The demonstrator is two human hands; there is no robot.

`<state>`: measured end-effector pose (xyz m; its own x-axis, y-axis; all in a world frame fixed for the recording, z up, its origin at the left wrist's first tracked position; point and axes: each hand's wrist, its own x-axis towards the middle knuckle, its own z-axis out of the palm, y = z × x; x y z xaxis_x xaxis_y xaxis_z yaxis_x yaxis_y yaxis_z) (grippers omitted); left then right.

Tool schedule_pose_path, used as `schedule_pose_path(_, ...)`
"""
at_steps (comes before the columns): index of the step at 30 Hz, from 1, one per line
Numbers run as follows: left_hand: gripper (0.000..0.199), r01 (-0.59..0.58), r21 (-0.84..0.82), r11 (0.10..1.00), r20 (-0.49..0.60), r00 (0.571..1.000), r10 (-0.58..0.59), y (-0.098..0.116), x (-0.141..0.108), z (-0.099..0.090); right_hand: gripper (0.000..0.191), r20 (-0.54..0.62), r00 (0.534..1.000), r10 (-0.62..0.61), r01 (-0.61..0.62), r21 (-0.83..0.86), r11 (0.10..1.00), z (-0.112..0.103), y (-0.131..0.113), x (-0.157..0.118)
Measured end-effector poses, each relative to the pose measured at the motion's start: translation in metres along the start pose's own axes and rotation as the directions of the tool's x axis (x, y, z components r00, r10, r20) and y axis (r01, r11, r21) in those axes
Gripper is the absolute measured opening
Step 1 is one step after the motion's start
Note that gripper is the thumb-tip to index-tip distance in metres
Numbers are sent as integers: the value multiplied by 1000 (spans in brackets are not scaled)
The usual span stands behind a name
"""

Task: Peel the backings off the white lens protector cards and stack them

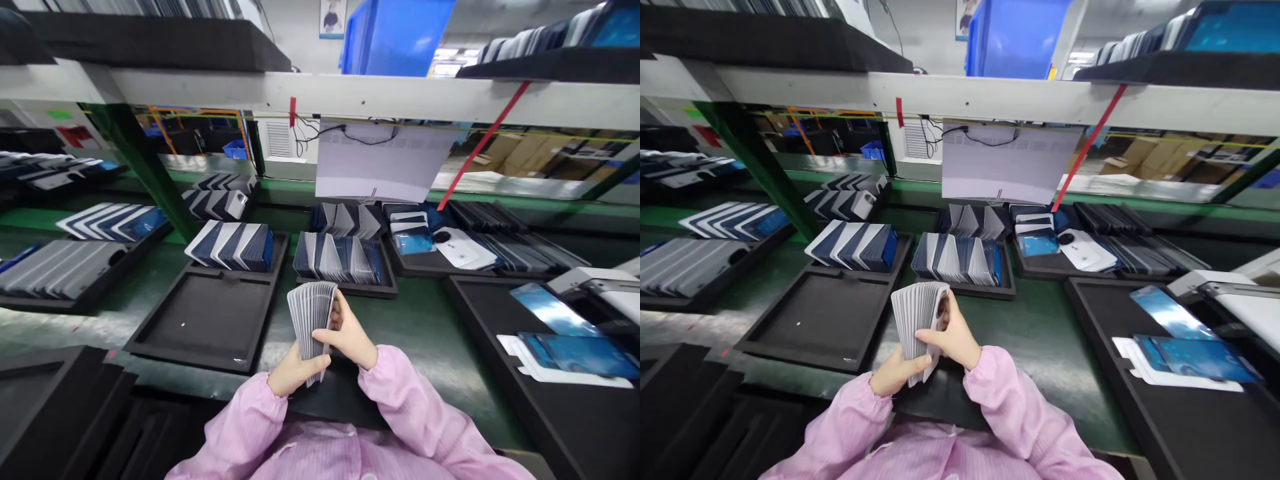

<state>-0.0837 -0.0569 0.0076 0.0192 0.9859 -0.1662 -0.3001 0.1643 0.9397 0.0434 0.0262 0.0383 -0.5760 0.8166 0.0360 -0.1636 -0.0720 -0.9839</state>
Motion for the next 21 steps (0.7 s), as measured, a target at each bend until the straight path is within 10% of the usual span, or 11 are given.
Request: schedule_pose_path(21, 45, 148, -215, 965, -237, 951, -199, 0, -6, -24, 46, -58, 972, 230, -205, 280, 938, 19, -3, 33)
